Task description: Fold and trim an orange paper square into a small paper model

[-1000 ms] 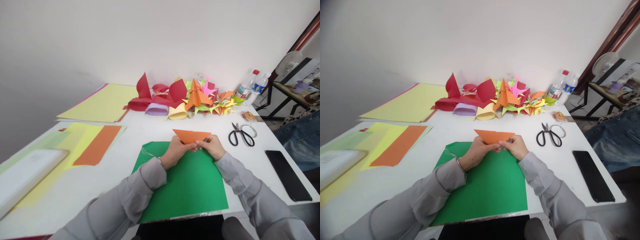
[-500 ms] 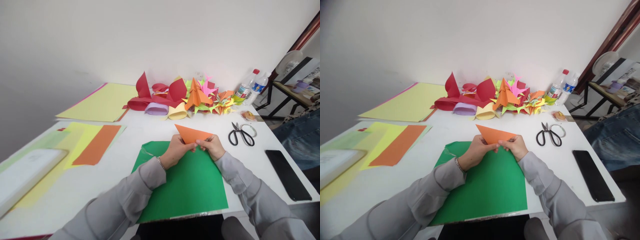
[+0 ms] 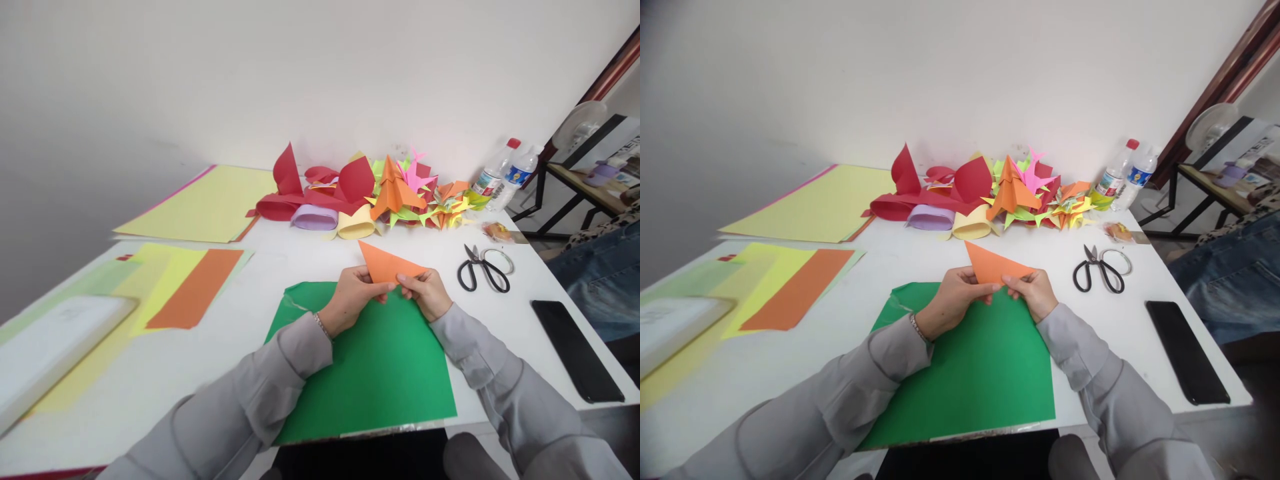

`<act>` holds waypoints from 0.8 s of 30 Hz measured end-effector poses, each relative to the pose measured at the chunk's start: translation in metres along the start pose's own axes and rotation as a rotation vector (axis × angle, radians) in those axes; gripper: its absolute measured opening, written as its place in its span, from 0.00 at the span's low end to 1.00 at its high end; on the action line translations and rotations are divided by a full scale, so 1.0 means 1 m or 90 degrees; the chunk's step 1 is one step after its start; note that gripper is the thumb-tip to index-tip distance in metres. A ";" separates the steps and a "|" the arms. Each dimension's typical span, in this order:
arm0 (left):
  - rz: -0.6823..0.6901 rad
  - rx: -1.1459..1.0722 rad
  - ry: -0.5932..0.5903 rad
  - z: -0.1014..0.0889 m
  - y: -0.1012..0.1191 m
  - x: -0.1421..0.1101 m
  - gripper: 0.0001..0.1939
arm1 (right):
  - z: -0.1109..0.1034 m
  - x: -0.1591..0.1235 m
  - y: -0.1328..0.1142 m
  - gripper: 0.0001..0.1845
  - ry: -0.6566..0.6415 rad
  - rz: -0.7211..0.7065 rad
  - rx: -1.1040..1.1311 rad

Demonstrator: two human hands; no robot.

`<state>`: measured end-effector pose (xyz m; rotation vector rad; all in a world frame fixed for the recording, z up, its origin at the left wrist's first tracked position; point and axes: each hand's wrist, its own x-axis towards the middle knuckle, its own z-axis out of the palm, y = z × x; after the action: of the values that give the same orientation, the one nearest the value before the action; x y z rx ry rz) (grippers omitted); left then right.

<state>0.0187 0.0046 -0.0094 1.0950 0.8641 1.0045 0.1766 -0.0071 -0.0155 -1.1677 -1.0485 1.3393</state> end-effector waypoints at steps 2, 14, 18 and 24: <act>-0.003 0.001 0.007 0.000 0.002 0.000 0.14 | -0.001 0.000 0.001 0.18 0.007 -0.008 -0.010; -0.075 -0.033 -0.028 -0.003 0.002 0.001 0.19 | -0.006 0.004 0.004 0.18 0.026 -0.034 -0.037; -0.088 -0.048 -0.046 -0.003 0.003 0.000 0.20 | -0.007 0.005 0.004 0.18 0.041 -0.043 -0.046; -0.092 -0.047 -0.067 -0.005 0.002 0.001 0.20 | -0.007 0.005 0.003 0.18 0.040 -0.050 -0.050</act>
<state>0.0138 0.0072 -0.0091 0.9988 0.8023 0.8448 0.1835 -0.0029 -0.0195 -1.2061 -1.0984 1.2034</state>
